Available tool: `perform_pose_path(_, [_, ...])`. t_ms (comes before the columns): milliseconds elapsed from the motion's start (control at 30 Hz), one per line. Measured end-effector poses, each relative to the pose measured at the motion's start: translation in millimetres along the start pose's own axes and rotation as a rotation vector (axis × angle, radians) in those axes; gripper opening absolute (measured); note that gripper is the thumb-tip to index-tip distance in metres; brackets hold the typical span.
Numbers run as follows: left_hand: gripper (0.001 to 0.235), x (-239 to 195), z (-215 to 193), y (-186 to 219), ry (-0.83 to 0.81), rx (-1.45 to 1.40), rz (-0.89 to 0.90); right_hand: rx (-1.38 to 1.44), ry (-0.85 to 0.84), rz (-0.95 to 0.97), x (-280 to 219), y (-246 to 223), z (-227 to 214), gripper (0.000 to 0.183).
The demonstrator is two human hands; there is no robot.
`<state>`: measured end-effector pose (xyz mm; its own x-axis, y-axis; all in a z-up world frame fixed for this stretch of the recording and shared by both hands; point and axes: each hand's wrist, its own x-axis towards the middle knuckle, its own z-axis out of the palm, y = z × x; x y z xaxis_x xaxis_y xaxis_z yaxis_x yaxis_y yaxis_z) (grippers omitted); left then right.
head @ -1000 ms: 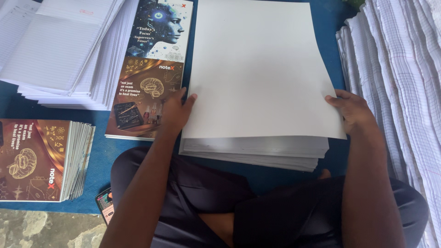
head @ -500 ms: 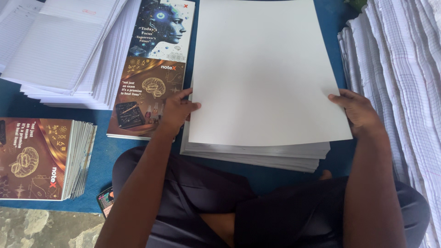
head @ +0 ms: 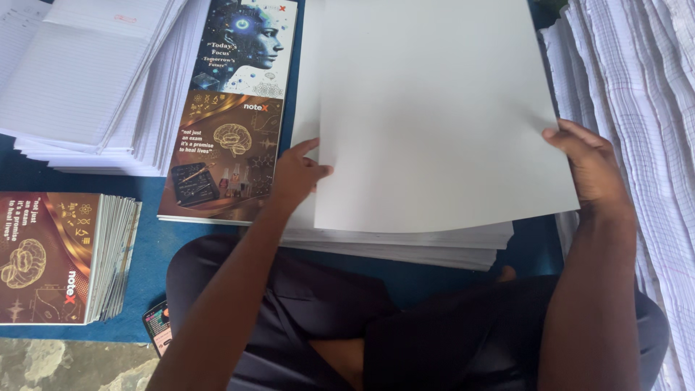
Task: The person sits on the floor and stacks notebooks by hand. They align the edges, flip the stack, and place it on a larger white sheet, then repeat the process with another stack.
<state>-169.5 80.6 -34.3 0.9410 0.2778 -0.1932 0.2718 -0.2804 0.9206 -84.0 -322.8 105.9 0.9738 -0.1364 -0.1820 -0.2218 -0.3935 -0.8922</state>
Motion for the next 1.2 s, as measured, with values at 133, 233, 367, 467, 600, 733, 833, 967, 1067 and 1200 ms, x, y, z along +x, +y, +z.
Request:
perform_pose_path(133, [0.073,-3.1,21.2,18.5,-0.002,0.077,-0.024,0.154,-0.037,-0.154,6.9,9.0,-2.9,0.048])
perform_pose_path(233, [0.073,-5.9,34.0,27.6,-0.006,0.119,-0.032,0.281,-0.09,-0.32,19.7,19.2,6.8,0.04])
perform_pose_path(367, [0.071,-7.4,42.7,28.7,0.009,0.201,0.023,0.314,-0.209,-0.635,24.1,25.8,23.0,0.033])
perform_pose_path(467, [0.071,-2.9,41.1,23.5,-0.016,0.241,0.028,0.188,-0.181,-0.784,14.9,22.8,42.3,0.036])
perform_pose_path(600, [0.072,4.7,45.8,11.4,-0.03,0.277,0.015,0.236,-0.226,-0.662,-2.9,15.4,62.8,0.038])
perform_pose_path(733, [0.069,8.8,51.6,3.2,0.074,0.415,0.289,0.112,-0.285,-0.777,-2.7,2.5,86.3,0.034])
perform_pose_path(833, [0.07,7.3,52.4,10.0,-0.007,0.426,0.124,-0.012,-0.291,-0.786,-12.7,1.1,100.6,0.035])
perform_pose_path(967, [0.069,0.5,50.0,32.0,-0.06,0.627,0.041,-0.219,-0.238,-0.881,-21.3,-2.5,120.6,0.031])
perform_pose_path(1067, [0.065,-4.2,49.0,40.5,-0.068,0.744,-0.009,-0.373,-0.204,-0.912,-23.9,-5.4,134.6,0.026])
perform_pose_path(1200, [0.044,3.6,51.6,31.9,-0.027,0.756,0.087,-0.551,-0.217,-0.877,-27.8,-7.1,149.9,0.026])
